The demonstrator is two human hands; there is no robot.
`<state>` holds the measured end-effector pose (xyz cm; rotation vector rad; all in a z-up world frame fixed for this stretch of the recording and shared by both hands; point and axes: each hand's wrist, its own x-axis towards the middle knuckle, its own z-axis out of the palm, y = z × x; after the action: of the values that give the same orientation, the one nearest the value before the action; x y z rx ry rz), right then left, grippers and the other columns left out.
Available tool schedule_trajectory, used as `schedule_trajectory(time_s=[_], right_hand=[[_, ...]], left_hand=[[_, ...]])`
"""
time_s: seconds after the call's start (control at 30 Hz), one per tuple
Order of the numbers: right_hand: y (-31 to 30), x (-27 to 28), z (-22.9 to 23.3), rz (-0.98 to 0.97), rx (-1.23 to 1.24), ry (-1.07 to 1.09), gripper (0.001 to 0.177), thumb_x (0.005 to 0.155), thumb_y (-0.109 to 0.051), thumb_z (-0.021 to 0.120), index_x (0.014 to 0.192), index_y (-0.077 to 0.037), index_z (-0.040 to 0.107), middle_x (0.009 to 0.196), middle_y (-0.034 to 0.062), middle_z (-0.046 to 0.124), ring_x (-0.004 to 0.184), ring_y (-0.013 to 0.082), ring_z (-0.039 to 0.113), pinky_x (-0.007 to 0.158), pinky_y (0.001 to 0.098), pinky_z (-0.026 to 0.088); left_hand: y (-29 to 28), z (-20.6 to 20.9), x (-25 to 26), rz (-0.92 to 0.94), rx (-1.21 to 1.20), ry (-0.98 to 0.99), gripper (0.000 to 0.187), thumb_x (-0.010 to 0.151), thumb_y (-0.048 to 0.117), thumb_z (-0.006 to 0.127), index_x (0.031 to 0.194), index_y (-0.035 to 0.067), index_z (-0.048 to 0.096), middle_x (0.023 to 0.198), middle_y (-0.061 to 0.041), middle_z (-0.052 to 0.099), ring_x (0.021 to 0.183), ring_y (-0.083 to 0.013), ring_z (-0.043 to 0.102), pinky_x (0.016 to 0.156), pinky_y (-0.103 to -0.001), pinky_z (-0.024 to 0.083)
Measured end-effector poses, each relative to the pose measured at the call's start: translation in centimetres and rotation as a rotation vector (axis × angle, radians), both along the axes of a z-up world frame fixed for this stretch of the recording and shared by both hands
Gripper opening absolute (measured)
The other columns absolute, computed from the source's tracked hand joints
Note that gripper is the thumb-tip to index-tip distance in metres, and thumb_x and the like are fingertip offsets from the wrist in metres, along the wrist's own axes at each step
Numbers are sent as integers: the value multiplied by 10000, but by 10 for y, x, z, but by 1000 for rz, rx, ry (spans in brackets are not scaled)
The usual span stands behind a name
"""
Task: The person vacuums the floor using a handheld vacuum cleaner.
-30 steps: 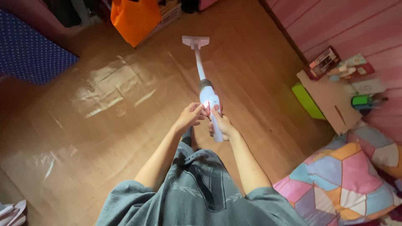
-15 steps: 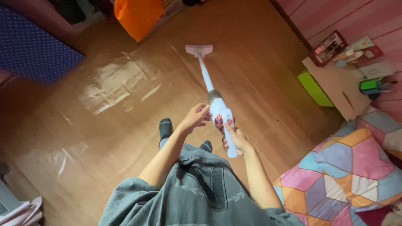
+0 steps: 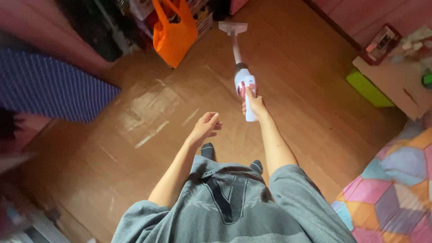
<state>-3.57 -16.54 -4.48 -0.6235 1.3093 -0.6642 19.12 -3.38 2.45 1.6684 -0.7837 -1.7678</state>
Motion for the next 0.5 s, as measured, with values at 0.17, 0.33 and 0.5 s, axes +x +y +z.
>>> schedule_trajectory(time_s=[0.17, 0.33, 0.5], right_hand=[[44, 35, 25, -111, 19, 67, 489, 909, -624, 615, 880, -138, 569, 559, 49, 548, 397, 175, 550, 368, 348, 461], [131, 39, 82, -211, 204, -147, 450, 961, -565, 638, 935, -123, 555, 572, 43, 535, 414, 173, 530, 388, 332, 437], [154, 43, 130, -101, 195, -355, 323, 953, -386, 651, 1015, -75, 591, 704, 67, 612, 545, 190, 626, 527, 390, 584]], left_hand=[[-33, -1, 25, -64, -11, 75, 456, 1008, 475, 537, 1344, 167, 552, 1101, -32, 706, 1035, -180, 690, 843, -389, 538], [-56, 5, 29, -136, 1, 64, 495, 1009, 482, 530, 1366, 140, 551, 1157, -57, 714, 1096, -204, 689, 885, -411, 547], [-70, 13, 26, -188, 22, 66, 512, 1002, 476, 522, 1382, 133, 541, 1187, -74, 714, 1127, -223, 694, 918, -435, 555]])
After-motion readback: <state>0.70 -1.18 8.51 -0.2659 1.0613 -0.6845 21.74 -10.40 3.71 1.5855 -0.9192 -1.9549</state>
